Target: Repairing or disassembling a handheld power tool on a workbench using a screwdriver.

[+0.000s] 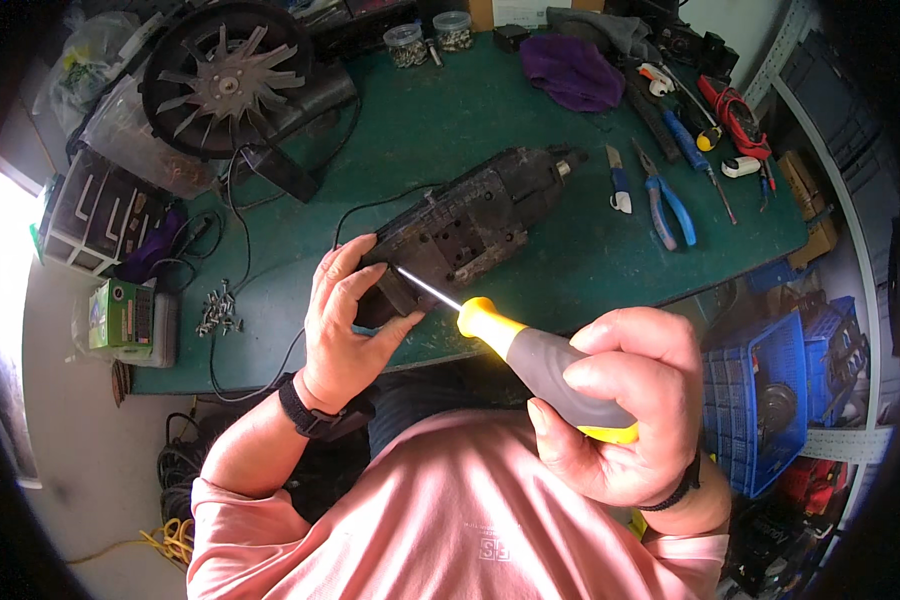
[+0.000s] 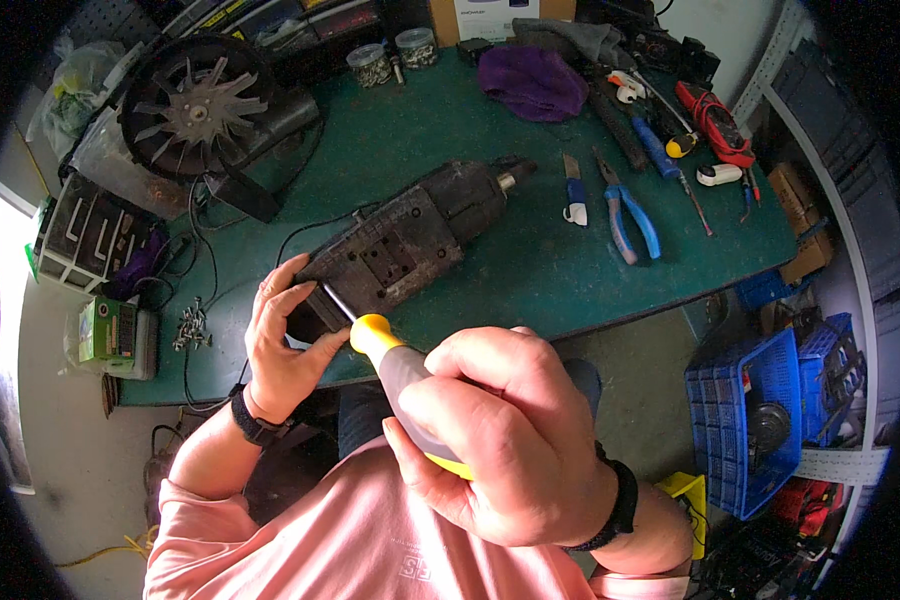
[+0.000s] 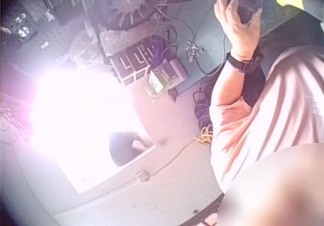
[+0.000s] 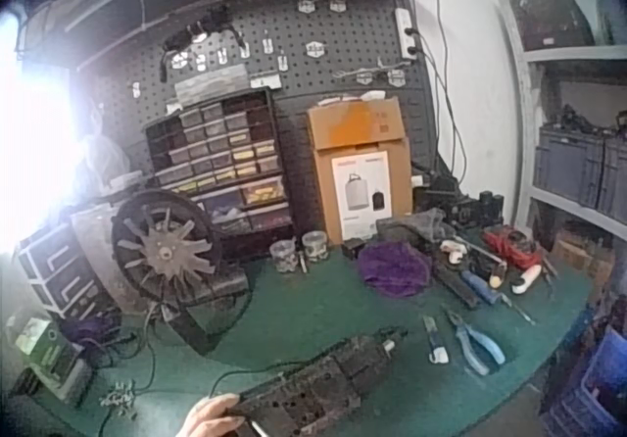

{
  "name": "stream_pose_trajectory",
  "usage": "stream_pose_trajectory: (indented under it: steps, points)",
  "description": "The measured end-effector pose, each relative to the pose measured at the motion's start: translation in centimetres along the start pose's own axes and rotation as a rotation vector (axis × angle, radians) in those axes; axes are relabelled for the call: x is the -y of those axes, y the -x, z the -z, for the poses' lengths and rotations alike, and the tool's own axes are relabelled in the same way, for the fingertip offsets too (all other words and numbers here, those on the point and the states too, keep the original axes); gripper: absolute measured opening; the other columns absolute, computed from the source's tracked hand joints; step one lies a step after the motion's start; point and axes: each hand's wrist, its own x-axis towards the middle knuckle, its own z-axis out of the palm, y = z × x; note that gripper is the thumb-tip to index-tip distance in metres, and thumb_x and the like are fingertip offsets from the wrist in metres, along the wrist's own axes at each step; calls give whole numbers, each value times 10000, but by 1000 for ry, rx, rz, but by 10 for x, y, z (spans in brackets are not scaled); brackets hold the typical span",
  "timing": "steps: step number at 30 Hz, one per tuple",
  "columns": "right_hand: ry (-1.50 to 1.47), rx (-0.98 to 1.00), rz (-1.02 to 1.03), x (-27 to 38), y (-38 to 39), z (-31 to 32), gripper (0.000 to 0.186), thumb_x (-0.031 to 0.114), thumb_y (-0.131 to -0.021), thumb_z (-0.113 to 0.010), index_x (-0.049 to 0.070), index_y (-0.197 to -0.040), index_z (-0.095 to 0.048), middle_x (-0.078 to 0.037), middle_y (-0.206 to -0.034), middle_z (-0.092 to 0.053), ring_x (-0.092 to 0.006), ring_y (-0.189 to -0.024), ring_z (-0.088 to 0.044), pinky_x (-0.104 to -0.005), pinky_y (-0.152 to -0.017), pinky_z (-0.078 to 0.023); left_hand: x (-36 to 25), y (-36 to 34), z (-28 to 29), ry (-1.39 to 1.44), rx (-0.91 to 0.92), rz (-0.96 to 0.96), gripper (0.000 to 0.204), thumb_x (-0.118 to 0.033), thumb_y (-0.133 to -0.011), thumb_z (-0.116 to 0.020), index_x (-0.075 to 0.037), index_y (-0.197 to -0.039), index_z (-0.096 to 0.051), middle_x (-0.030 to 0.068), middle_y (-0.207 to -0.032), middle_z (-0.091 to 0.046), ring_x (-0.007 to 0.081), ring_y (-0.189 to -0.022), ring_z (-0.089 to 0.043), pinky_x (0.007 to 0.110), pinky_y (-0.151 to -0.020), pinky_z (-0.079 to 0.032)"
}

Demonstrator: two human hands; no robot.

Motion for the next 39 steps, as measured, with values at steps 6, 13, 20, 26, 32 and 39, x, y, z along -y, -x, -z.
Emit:
stream_pose_trajectory:
  steps: [6, 13, 20, 26, 32, 39]
  points:
    - [5, 22, -3, 2, 1, 1, 516, -4, -677, -817, 23, -1118, -551, -133, -1035, -564, -264, -839, -592, -369, -700, -494, 1, 0, -1, 30, -17, 3, 598, -76, -559, -880, 1, -1074, -586, 196, -1306, -553, 403, -1200, -525, 469, -1024, -426]
    - [16, 27, 5, 3, 1, 0, 518, -5, -680, -815, 31, -1126, -554, -132, -1045, -560, -261, -836, -589, -367, -700, -495, 1, 0, 0, 34, -18, 13, 576, -81, -573, -876, 0, -1068, -593, 188, -1311, -554, 400, -1201, -524, 456, -1021, -430]
    - [21, 30, 1, 5, -4, -1, 494, -6, -692, -807, 28, -1122, -564, -134, -1041, -571, -261, -858, -588, -357, -733, -502, 4, -1, -1, 16, -30, -16, 601, -103, -597, -880, -4, -1102, -570, 213, -1300, -571, 377, -1162, -566, 442, -984, -448]
    - [51, 38, -2, 6, -6, -3, 454, -4, -696, -799, 26, -1090, -574, -139, -1026, -582, -263, -862, -586, -351, -744, -506, 5, -2, -2, 80, -36, 36, 567, -100, -594, -873, -14, -1079, -592, 175, -1314, -556, 384, -1189, -532, 438, -998, -450]
    - [91, 28, -7, 5, -6, -2, 427, 7, -700, -797, 33, -1063, -574, -136, -1021, -584, -262, -861, -586, -345, -728, -510, 5, -2, -1, 92, -33, 45, 562, -104, -593, -872, -12, -1070, -590, 174, -1311, -554, 384, -1180, -538, 434, -989, -457]
    - [93, 15, -14, 6, -7, -3, 400, 16, -700, -802, 36, -1036, -586, -136, -1017, -585, -259, -855, -591, -345, -718, -514, 6, -3, -3, 62, -51, 20, 579, -98, -583, -882, -11, -1074, -587, 188, -1295, -574, 373, -1154, -563, 431, -976, -462]
